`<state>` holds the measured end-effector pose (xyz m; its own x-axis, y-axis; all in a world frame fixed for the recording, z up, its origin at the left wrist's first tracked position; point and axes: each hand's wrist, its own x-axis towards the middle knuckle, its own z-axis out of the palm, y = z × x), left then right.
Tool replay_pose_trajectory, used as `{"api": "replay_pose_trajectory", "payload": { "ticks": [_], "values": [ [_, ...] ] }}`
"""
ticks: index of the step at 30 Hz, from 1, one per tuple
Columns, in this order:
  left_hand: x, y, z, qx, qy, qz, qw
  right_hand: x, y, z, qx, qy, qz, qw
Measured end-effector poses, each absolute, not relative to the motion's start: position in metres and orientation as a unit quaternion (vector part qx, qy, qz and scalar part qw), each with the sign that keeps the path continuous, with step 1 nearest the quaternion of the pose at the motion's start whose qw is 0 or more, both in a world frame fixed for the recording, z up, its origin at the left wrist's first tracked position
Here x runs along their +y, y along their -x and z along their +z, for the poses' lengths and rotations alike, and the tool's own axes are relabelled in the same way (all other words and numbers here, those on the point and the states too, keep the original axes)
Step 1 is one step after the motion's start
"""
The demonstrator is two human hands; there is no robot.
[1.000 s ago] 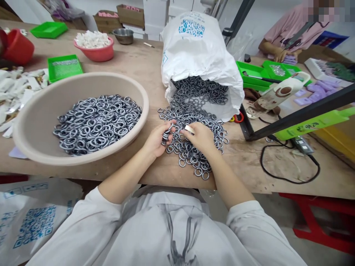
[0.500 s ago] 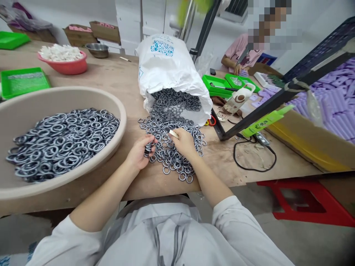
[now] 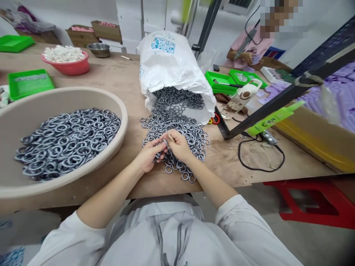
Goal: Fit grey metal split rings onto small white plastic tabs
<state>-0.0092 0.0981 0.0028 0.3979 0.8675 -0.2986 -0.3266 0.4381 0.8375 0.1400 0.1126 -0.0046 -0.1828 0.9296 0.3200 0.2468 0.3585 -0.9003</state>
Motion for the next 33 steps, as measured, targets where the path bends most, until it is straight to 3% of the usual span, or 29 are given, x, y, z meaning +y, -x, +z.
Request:
{"api": "replay_pose_trajectory", "payload": {
  "ticks": [14,18,23,28,33],
  "values": [
    [0.096,0.009,0.004,0.366,-0.368,0.404,0.753,0.110,-0.132,-0.003,-0.541,0.407,0.535,0.506],
    [0.097,0.011,0.006,0.357,-0.353,0.403,0.765,0.111,-0.142,0.001,-0.615,0.446,0.397,0.515],
    [0.098,0.013,0.007,0.356,-0.333,0.424,0.763,0.102,-0.150,0.006,-0.766,0.438,0.177,0.436],
    [0.098,0.014,0.006,0.335,-0.332,0.424,0.773,0.096,-0.145,0.007,-0.781,0.451,0.164,0.400],
    [0.093,0.014,0.008,0.283,-0.361,0.392,0.798,0.109,-0.151,0.000,-0.746,0.483,0.238,0.390]
  ]
}}
